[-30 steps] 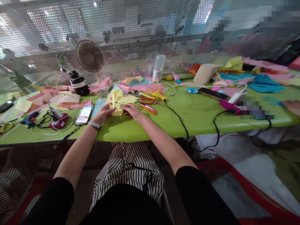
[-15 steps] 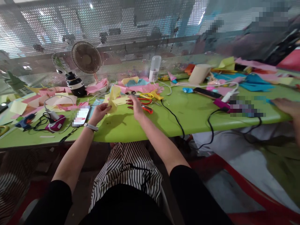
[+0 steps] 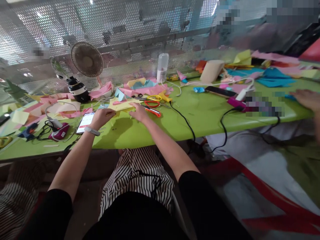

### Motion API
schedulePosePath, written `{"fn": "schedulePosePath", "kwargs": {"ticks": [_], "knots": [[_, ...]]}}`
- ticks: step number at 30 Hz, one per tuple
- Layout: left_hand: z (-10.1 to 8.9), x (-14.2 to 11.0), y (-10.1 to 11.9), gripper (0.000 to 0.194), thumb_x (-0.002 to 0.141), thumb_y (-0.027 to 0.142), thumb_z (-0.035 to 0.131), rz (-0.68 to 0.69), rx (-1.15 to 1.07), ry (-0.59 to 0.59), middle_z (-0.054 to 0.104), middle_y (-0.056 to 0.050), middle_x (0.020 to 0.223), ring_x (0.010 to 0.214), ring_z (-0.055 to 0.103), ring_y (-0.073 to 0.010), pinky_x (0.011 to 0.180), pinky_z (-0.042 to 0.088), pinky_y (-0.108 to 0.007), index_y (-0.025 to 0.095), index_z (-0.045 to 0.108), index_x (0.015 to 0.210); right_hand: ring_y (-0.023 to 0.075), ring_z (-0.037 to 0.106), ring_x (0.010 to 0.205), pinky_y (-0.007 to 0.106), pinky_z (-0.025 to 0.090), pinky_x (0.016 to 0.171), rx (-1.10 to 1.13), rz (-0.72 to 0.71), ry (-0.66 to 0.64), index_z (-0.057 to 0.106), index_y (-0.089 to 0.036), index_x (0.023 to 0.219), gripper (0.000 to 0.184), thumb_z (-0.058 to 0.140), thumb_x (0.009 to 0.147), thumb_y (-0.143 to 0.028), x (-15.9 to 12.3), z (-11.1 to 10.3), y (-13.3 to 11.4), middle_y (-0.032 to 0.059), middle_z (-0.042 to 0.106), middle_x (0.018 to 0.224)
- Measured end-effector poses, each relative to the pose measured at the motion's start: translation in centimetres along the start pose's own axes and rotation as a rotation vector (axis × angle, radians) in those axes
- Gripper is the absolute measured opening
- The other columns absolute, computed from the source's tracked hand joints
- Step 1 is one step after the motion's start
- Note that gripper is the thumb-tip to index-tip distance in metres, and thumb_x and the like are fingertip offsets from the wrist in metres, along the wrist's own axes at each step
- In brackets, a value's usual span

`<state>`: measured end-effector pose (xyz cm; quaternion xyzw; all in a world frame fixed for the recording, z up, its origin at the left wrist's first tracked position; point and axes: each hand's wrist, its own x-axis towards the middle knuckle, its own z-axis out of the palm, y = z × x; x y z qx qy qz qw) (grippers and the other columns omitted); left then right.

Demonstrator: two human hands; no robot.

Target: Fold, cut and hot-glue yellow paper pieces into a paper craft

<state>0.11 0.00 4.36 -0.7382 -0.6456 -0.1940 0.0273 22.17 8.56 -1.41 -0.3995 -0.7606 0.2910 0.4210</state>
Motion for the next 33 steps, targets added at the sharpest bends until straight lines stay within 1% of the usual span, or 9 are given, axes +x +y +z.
{"fn": "schedulePosePath", "kwargs": {"ticks": [4,8,14,19,22,24,28,30,33], "knots": [[0.7,-0.6,-1.2,0.037,0.085,0.034,0.069,-0.072,-0.058,0.042,0.076,-0.011,0.111,0.099,0.07,-0.0273,0.084,0.051,-0.034,0.017,0.073,0.118,0.0241,0.072,0.102,0.039,0.054,0.096,-0.155,0.026,-0.045,0.075,-0.019,0.112,0.039,0.057,0.08,-0.007,0.0,0.1,0.1,0.0074,0.078,0.111],[1.3,-1.3,-2.2,0.058,0.076,0.047,0.077,-0.224,-0.056,0.054,0.073,-0.011,0.106,0.092,0.069,-0.0262,0.077,0.05,-0.033,0.016,0.067,0.124,0.0245,0.073,0.101,0.037,0.055,0.094,-0.244,0.037,-0.031,0.077,-0.019,0.106,0.033,0.058,0.082,-0.009,-0.4,0.0,-0.3,0.007,0.079,0.106],[2.3,-2.2,-3.0,0.042,0.07,0.057,0.079,-0.307,-0.101,0.109,0.069,-0.006,0.076,0.075,0.064,-0.0263,0.064,0.044,-0.033,0.021,0.065,0.089,0.0283,0.071,0.1,0.04,0.055,0.089,-0.268,0.082,-0.057,0.075,-0.019,0.109,0.034,0.073,0.075,-0.021,-0.8,-0.2,-0.8,0.0097,0.075,0.114],[2.9,-2.4,-3.1,0.029,0.071,0.044,0.076,-0.283,-0.096,0.184,0.066,-0.007,0.067,0.071,0.062,-0.0259,0.06,0.041,-0.032,0.024,0.056,0.065,0.027,0.07,0.085,0.04,0.054,0.085,-0.304,0.158,-0.043,0.077,-0.022,0.083,0.009,0.072,0.076,-0.021,-0.8,-0.3,-0.6,0.0075,0.076,0.086],[2.9,-2.4,-3.1,0.021,0.076,0.038,0.069,-0.281,-0.129,0.204,0.069,-0.007,0.07,0.07,0.063,-0.0247,0.061,0.041,-0.033,0.022,0.059,0.067,0.0246,0.069,0.082,0.04,0.054,0.086,-0.234,0.089,0.037,0.076,-0.023,0.082,0.012,0.065,0.079,-0.018,-0.7,-0.2,-0.3,0.0051,0.075,0.082],[3.0,-2.3,-3.1,0.02,0.08,0.041,0.065,-0.296,-0.269,0.25,0.071,-0.007,0.074,0.071,0.066,-0.0242,0.063,0.044,-0.033,0.021,0.063,0.077,0.0242,0.069,0.087,0.04,0.054,0.089,-0.14,-0.017,0.118,0.076,-0.022,0.092,0.018,0.061,0.083,-0.019,-0.6,-0.2,-0.2,0.0067,0.076,0.092],[3.0,-2.1,-3.3,0.039,0.078,0.048,0.068,-0.25,-0.823,0.278,0.076,-0.008,0.087,0.084,0.071,-0.0234,0.073,0.052,-0.034,0.019,0.06,0.104,0.0241,0.068,0.1,0.04,0.052,0.098,0.032,-0.198,0.222,0.072,-0.02,0.114,0.031,0.057,0.086,-0.021,-0.4,0.1,0.0,0.0096,0.074,0.113],[2.9,-2.2,-3.3,0.051,0.073,0.048,0.075,-0.179,-1.026,0.281,0.076,-0.009,0.093,0.091,0.072,-0.023,0.084,0.054,-0.037,0.019,0.056,0.11,0.0242,0.067,0.101,0.041,0.051,0.1,0.066,-0.226,0.242,0.068,-0.021,0.122,0.039,0.057,0.085,-0.02,-0.4,0.2,0.0,0.0094,0.073,0.113],[2.6,-2.3,-3.2,0.055,0.068,0.048,0.081,-0.118,-1.12,0.272,0.075,-0.01,0.101,0.1,0.071,-0.0239,0.095,0.053,-0.041,0.02,0.055,0.108,0.025,0.066,0.103,0.042,0.051,0.101,0.065,-0.217,0.264,0.063,-0.021,0.129,0.046,0.057,0.083,-0.018,-0.4,0.3,-0.1,0.0101,0.072,0.115]]}}
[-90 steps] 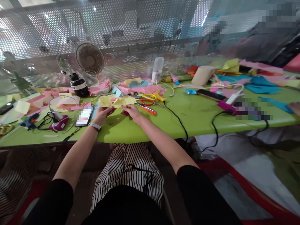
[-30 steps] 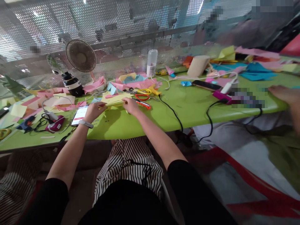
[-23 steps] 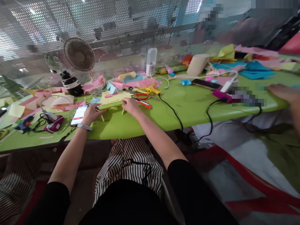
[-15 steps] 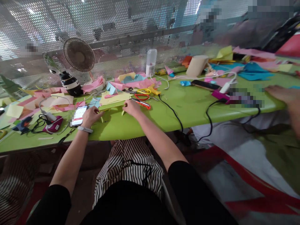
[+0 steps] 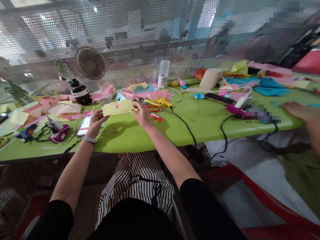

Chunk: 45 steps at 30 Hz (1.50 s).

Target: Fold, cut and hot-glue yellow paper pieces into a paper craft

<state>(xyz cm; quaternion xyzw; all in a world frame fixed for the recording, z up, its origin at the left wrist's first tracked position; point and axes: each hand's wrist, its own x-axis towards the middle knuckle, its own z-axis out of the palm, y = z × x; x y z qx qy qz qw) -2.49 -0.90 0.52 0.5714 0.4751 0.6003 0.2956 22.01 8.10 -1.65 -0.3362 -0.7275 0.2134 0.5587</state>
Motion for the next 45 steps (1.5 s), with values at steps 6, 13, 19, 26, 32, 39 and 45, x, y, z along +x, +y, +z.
{"fn": "schedulePosePath", "kwargs": {"ticks": [6,13,19,26,32,39,45], "knots": [[-0.1,-0.1,-0.2,0.053,0.063,0.044,0.086,0.017,0.0,-0.083,0.072,-0.009,0.106,0.106,0.069,-0.0241,0.101,0.051,-0.043,0.021,0.054,0.1,0.0268,0.061,0.12,0.044,0.049,0.106,-0.014,-0.004,-0.046,0.05,-0.021,0.145,0.07,0.06,0.076,-0.011,0.0,-0.1,0.1,0.0116,0.064,0.134],[-0.7,0.6,-1.7,0.05,0.064,0.044,0.084,0.035,0.193,-0.102,0.068,-0.01,0.109,0.113,0.064,-0.0254,0.103,0.048,-0.042,0.02,0.054,0.095,0.0303,0.057,0.126,0.049,0.042,0.113,-0.19,0.005,-0.178,0.054,-0.019,0.143,0.075,0.059,0.069,-0.001,0.3,0.0,0.9,0.0123,0.062,0.14],[-1.3,1.2,-2.5,0.041,0.067,0.037,0.077,0.095,0.343,-0.079,0.067,-0.011,0.107,0.111,0.063,-0.0253,0.105,0.045,-0.043,0.019,0.056,0.097,0.0321,0.057,0.125,0.052,0.042,0.112,-0.248,0.04,-0.199,0.055,-0.018,0.142,0.075,0.063,0.069,-0.003,0.2,0.3,1.3,0.0138,0.064,0.136],[-1.1,1.0,-2.0,0.034,0.068,0.028,0.074,0.082,0.39,-0.034,0.067,-0.009,0.105,0.11,0.064,-0.0248,0.104,0.046,-0.04,0.019,0.057,0.096,0.032,0.058,0.124,0.052,0.044,0.109,-0.203,0.053,-0.214,0.055,-0.021,0.143,0.073,0.064,0.071,-0.007,0.1,0.3,1.7,0.0128,0.066,0.132],[-1.1,1.1,-1.9,0.032,0.069,0.026,0.073,0.051,0.41,0.02,0.068,-0.008,0.105,0.109,0.065,-0.0246,0.102,0.047,-0.039,0.02,0.056,0.096,0.0318,0.058,0.124,0.052,0.043,0.111,-0.194,0.047,-0.198,0.055,-0.024,0.143,0.074,0.063,0.071,-0.005,0.1,0.2,1.0,0.0098,0.066,0.132],[-1.2,1.0,-1.9,0.04,0.069,0.032,0.076,0.046,0.329,0.036,0.07,-0.01,0.103,0.106,0.068,-0.0248,0.094,0.052,-0.039,0.019,0.055,0.101,0.0314,0.058,0.124,0.05,0.044,0.11,-0.174,0.092,-0.168,0.056,-0.023,0.141,0.071,0.064,0.073,-0.005,0.3,0.2,0.3,0.0099,0.066,0.133],[-0.9,1.0,-1.3,0.039,0.081,0.055,0.068,-0.096,0.323,0.27,0.074,-0.011,0.087,0.089,0.071,-0.023,0.084,0.055,-0.037,0.017,0.061,0.088,0.0293,0.062,0.117,0.046,0.046,0.109,-0.09,0.1,-0.146,0.055,-0.021,0.142,0.066,0.07,0.078,-0.016,-0.3,0.5,-1.1,0.0117,0.069,0.127]]}}
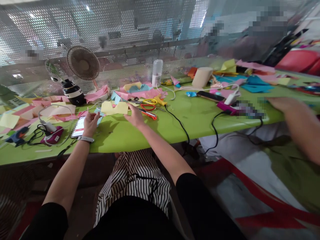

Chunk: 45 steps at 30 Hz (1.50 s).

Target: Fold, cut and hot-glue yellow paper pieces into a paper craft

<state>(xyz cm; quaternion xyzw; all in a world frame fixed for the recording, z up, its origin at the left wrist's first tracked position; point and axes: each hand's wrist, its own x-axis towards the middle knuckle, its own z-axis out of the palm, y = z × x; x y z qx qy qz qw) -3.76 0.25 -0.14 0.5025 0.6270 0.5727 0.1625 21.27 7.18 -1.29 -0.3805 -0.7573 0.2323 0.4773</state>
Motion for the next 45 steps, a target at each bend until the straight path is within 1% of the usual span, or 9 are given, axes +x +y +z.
{"fn": "schedulePosePath", "kwargs": {"ticks": [4,8,12,15,20,25,30,40,45], "knots": [[0.0,-0.7,1.5,0.067,0.086,0.078,0.045,-0.208,-0.192,-0.209,0.074,-0.014,0.075,0.079,0.073,-0.0252,0.078,0.057,-0.039,0.017,0.067,0.073,0.0302,0.062,0.116,0.047,0.047,0.107,0.0,-0.001,0.006,0.054,-0.024,0.143,0.066,0.072,0.08,-0.019,-0.7,0.3,-1.0,0.0117,0.069,0.124],[0.9,-1.4,4.0,0.058,0.086,0.071,0.057,-0.356,-0.336,-0.358,0.077,-0.014,0.088,0.087,0.073,-0.0226,0.08,0.056,-0.033,0.014,0.07,0.085,0.0302,0.064,0.112,0.048,0.052,0.1,0.066,-0.021,-0.009,0.052,-0.021,0.144,0.065,0.074,0.083,-0.031,-1.1,0.8,-1.5,0.0125,0.069,0.122],[2.4,-1.1,5.6,0.026,0.089,0.04,0.069,-0.458,-0.659,-0.21,0.074,-0.004,0.081,0.075,0.07,-0.0129,0.076,0.055,-0.025,0.015,0.066,0.086,0.0304,0.066,0.11,0.048,0.053,0.1,0.082,-0.022,-0.064,0.055,-0.018,0.14,0.065,0.076,0.082,-0.039,-2.1,1.4,-2.2,0.0143,0.07,0.121],[2.8,-0.4,5.9,0.011,0.089,0.025,0.07,-0.496,-0.761,-0.135,0.071,-0.001,0.075,0.064,0.066,-0.0096,0.066,0.054,-0.021,0.015,0.066,0.087,0.0291,0.067,0.109,0.048,0.054,0.099,0.093,-0.019,-0.198,0.058,-0.019,0.137,0.062,0.077,0.081,-0.039,-3.0,1.3,-3.1,0.0132,0.071,0.12],[1.8,1.4,6.1,0.012,0.084,0.023,0.074,-0.451,-0.717,-0.187,0.07,0.0,0.069,0.057,0.064,-0.0099,0.059,0.054,-0.021,0.014,0.066,0.084,0.0247,0.069,0.105,0.043,0.054,0.096,0.127,-0.081,-0.438,0.071,-0.016,0.117,0.035,0.072,0.085,-0.032,-3.0,-0.3,-4.2,0.0121,0.074,0.114],[0.9,2.6,6.0,0.026,0.074,0.033,0.084,-0.415,-0.562,-0.457,0.071,-0.002,0.068,0.058,0.065,-0.0111,0.056,0.054,-0.019,0.014,0.068,0.079,0.0206,0.072,0.092,0.038,0.056,0.088,0.158,0.016,-0.495,0.077,-0.017,0.099,0.017,0.068,0.086,-0.023,-0.5,-1.0,-2.6,0.0093,0.077,0.104],[1.9,2.0,5.7,0.041,0.064,0.045,0.089,-0.473,-0.403,-0.655,0.069,-0.001,0.062,0.046,0.06,-0.0111,0.041,0.046,-0.019,0.016,0.063,0.076,0.0179,0.072,0.082,0.032,0.055,0.076,0.207,0.154,-0.531,0.078,-0.016,0.093,0.014,0.067,0.087,-0.025,1.0,-0.4,-0.3,0.0078,0.079,0.094],[2.4,0.6,3.7,0.044,0.072,0.054,0.082,-0.575,-0.304,-0.788,0.068,-0.001,0.067,0.049,0.061,-0.011,0.043,0.048,-0.021,0.016,0.068,0.09,0.0181,0.067,0.075,0.033,0.053,0.07,0.429,0.247,-0.549,0.076,-0.017,0.086,0.02,0.066,0.084,-0.035,-0.3,0.0,1.3,0.0065,0.076,0.086],[2.3,0.5,3.5,0.04,0.078,0.05,0.08,-0.596,-0.316,-0.854,0.07,-0.002,0.071,0.053,0.064,-0.0111,0.049,0.051,-0.021,0.016,0.068,0.095,0.0137,0.055,0.063,0.028,0.043,0.058,0.502,0.344,-0.559,0.071,-0.018,0.08,0.019,0.065,0.08,-0.036,-0.1,-0.4,1.0,0.003,0.069,0.075]]}}
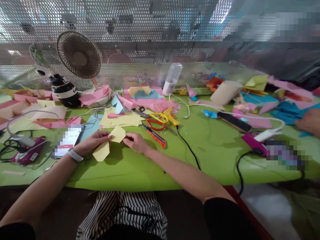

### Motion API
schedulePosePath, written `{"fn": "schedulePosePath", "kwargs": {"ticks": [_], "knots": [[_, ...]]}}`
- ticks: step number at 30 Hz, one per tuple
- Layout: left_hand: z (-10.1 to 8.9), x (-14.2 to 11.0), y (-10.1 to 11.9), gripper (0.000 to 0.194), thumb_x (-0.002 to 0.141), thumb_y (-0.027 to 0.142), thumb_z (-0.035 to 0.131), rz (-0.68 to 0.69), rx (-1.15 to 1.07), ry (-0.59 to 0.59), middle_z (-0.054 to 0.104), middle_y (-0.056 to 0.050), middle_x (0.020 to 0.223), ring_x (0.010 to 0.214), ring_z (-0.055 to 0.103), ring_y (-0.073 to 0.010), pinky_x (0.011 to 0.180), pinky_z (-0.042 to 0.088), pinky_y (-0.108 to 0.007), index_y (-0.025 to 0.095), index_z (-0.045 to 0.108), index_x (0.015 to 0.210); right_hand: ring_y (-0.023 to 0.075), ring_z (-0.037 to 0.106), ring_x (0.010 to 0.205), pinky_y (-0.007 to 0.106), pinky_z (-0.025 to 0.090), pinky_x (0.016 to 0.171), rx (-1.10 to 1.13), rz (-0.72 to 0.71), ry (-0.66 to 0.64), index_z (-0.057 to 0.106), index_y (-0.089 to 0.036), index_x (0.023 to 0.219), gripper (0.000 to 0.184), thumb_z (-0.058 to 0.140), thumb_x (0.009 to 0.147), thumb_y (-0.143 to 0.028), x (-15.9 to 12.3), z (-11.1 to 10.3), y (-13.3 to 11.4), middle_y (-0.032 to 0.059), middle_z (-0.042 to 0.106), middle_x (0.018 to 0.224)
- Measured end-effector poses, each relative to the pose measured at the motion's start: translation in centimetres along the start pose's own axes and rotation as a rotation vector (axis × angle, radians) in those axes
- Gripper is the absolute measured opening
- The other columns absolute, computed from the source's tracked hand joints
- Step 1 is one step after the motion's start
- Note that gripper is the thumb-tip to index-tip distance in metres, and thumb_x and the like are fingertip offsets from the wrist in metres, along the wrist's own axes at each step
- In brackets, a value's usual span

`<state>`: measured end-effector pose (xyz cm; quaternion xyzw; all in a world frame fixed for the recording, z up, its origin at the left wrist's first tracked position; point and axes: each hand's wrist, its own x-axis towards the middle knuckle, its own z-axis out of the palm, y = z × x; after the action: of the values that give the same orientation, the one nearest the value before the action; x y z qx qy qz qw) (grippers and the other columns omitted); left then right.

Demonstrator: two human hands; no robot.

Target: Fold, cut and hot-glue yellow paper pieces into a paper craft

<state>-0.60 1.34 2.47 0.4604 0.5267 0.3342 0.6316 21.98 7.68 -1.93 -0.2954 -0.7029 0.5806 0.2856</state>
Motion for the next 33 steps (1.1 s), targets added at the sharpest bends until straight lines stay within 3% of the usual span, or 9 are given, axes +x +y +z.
{"fn": "schedulePosePath", "kwargs": {"ticks": [6,10,14,17,20,23,26,33], "knots": [[0.3,-0.2,0.3,0.036,0.078,0.047,0.08,-0.015,0.024,-0.029,0.074,-0.004,0.076,0.055,0.066,-0.0115,0.049,0.051,-0.02,0.016,0.069,0.093,0.014,0.054,0.066,0.028,0.044,0.061,0.18,0.079,0.018,0.064,-0.019,0.077,0.031,0.061,0.081,-0.05,-0.6,-0.3,-1.0,0.0012,0.063,0.074],[0.4,0.1,0.1,0.031,0.076,0.042,0.081,0.014,0.046,-0.054,0.074,-0.006,0.072,0.051,0.064,-0.013,0.043,0.047,-0.021,0.017,0.073,0.091,0.0143,0.054,0.06,0.029,0.047,0.056,0.177,0.173,0.073,0.063,-0.021,0.072,0.04,0.073,0.074,-0.06,-0.8,-0.2,-0.9,-0.0011,0.059,0.066],[0.5,0.4,-0.2,0.025,0.075,0.039,0.081,0.075,0.048,-0.025,0.073,-0.006,0.067,0.047,0.062,-0.0143,0.041,0.045,-0.024,0.017,0.074,0.083,0.0151,0.057,0.06,0.029,0.05,0.055,0.194,0.171,0.121,0.065,-0.022,0.072,0.041,0.08,0.069,-0.06,-0.7,-0.2,-0.5,-0.0006,0.063,0.067],[0.3,0.5,-0.4,0.034,0.078,0.048,0.078,0.11,0.007,0.019,0.074,-0.01,0.076,0.055,0.066,-0.0162,0.048,0.05,-0.026,0.015,0.074,0.085,0.0131,0.055,0.057,0.026,0.047,0.052,0.222,0.136,0.205,0.066,-0.021,0.074,0.041,0.081,0.068,-0.06,-0.5,-0.5,-0.2,-0.0012,0.063,0.066],[-0.1,0.8,-0.7,0.046,0.078,0.056,0.076,0.182,-0.028,0.15,0.076,-0.012,0.087,0.067,0.069,-0.0182,0.056,0.052,-0.027,0.014,0.075,0.096,0.0099,0.052,0.055,0.022,0.042,0.049,0.262,0.076,0.299,0.067,-0.02,0.072,0.041,0.082,0.069,-0.058,0.0,-0.9,0.3,-0.0026,0.061,0.063],[-0.4,1.1,-0.7,0.05,0.082,0.058,0.071,0.383,-0.078,0.266,0.075,-0.013,0.11,0.101,0.07,-0.0241,0.084,0.054,-0.032,0.016,0.074,0.108,0.0083,0.051,0.053,0.021,0.04,0.05,0.322,0.041,0.344,0.066,-0.019,0.072,0.04,0.084,0.067,-0.055,0.9,-1.3,0.9,-0.0039,0.06,0.062],[-0.6,1.5,-0.7,0.046,0.084,0.054,0.07,0.534,-0.033,0.343,0.07,-0.012,0.125,0.124,0.06,-0.0267,0.105,0.044,-0.037,0.017,0.071,0.111,0.007,0.05,0.051,0.021,0.041,0.051,0.373,0.005,0.41,0.064,-0.019,0.071,0.044,0.086,0.063,-0.056,1.9,-1.7,1.6,-0.0061,0.058,0.06],[-0.8,2.6,-1.4,0.055,0.072,0.038,0.08,0.594,0.302,0.318,0.066,-0.014,0.126,0.125,0.059,-0.0289,0.102,0.046,-0.039,0.018,0.062,0.12,0.0075,0.053,0.053,0.02,0.041,0.051,0.26,-0.025,0.439,0.062,-0.018,0.069,0.05,0.086,0.057,-0.059,2.7,-2.3,2.2,-0.0055,0.059,0.059]]}}
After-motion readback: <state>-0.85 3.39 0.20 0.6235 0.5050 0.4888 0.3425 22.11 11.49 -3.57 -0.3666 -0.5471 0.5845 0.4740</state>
